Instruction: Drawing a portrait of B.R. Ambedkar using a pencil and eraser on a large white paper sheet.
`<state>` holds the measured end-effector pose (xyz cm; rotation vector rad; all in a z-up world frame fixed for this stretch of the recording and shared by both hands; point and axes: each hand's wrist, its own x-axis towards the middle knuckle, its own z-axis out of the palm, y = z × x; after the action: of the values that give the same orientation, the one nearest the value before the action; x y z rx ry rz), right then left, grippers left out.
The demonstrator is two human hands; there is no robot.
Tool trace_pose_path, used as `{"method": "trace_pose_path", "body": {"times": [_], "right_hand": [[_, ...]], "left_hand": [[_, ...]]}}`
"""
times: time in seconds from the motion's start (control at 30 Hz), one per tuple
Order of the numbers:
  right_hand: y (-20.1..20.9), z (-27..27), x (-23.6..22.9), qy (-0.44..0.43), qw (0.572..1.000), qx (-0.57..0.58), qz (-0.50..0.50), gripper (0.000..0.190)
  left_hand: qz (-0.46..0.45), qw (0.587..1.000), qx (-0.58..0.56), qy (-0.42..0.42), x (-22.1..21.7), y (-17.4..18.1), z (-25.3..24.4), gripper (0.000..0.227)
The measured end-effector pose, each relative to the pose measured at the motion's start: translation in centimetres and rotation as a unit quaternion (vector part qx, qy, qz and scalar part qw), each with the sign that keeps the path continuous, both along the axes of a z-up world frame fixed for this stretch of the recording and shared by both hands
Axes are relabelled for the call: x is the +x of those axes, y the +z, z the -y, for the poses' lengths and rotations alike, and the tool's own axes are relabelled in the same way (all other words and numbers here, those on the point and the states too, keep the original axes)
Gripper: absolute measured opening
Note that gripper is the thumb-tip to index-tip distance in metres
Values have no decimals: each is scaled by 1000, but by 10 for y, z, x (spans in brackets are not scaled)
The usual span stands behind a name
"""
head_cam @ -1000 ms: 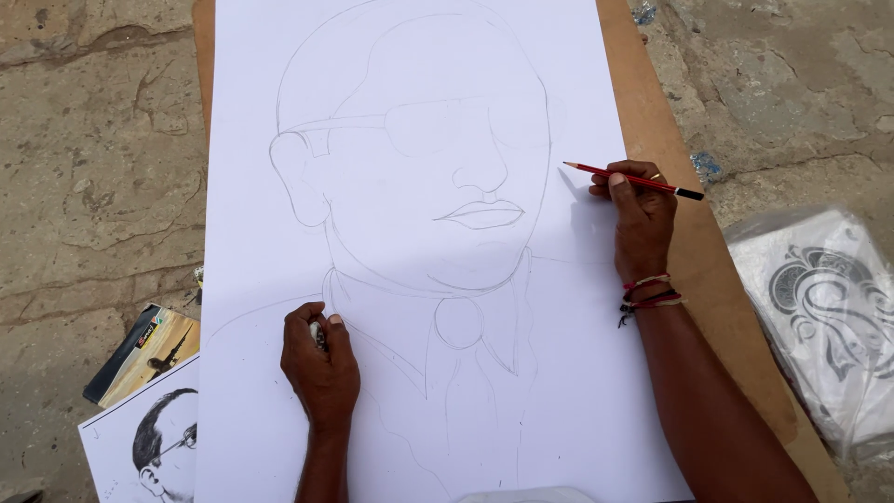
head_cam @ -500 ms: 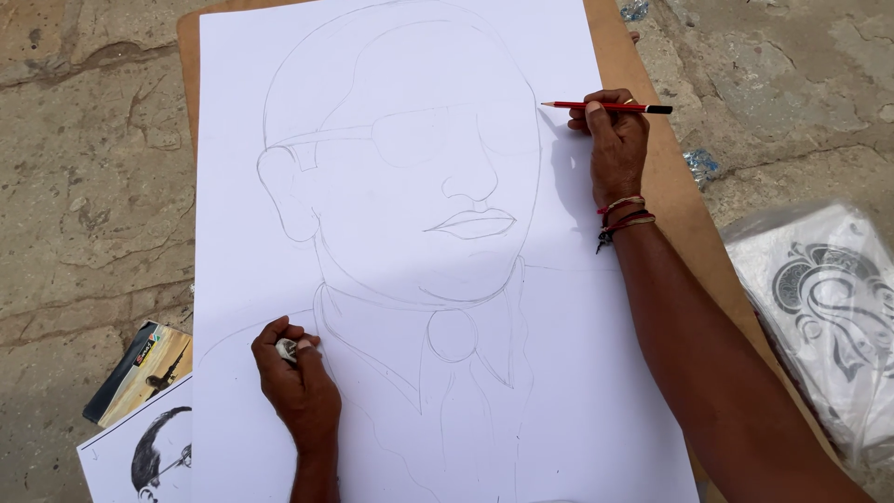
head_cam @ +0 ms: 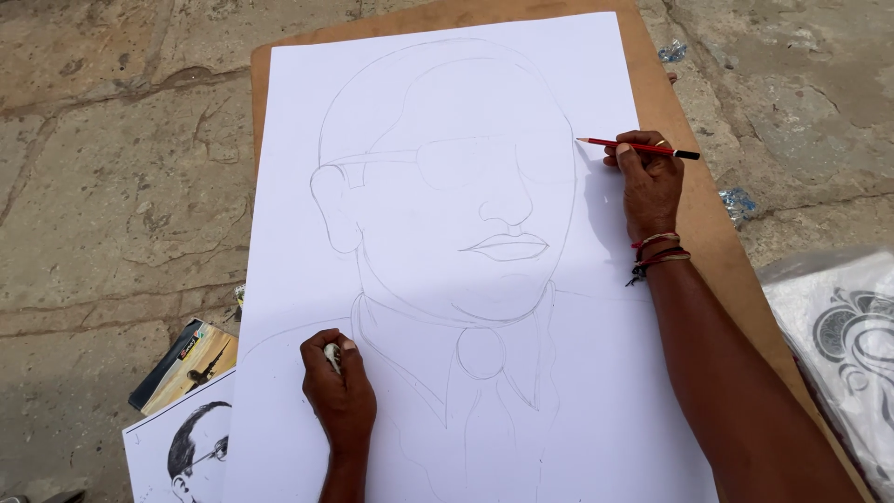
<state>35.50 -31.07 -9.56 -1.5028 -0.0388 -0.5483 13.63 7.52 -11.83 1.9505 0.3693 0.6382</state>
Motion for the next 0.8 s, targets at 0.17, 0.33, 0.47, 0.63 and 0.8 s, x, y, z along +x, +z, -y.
{"method": "trace_pose_path", "body": {"times": [0.17,0.33,0.47,0.63,0.8], "right_hand": [[0,0,-2,3,1000,-3,11,8],[-3,3,-3,4,999,13,33,8],[-3,5,3,-17,1000,-17,9,9],[-3,4,6,-21,999,-23,5,8],[-4,5,5,-18,1000,-20,8,8]], "left_hand": [[-18,999,51,0,1,7,2,15],[-4,997,73,-23,0,10,3,19],[-34,999,32,7,1,-1,0,23],[-6,998,56,25,-1,-6,-4,19],[27,997,75,-8,-3,6,2,16]]}}
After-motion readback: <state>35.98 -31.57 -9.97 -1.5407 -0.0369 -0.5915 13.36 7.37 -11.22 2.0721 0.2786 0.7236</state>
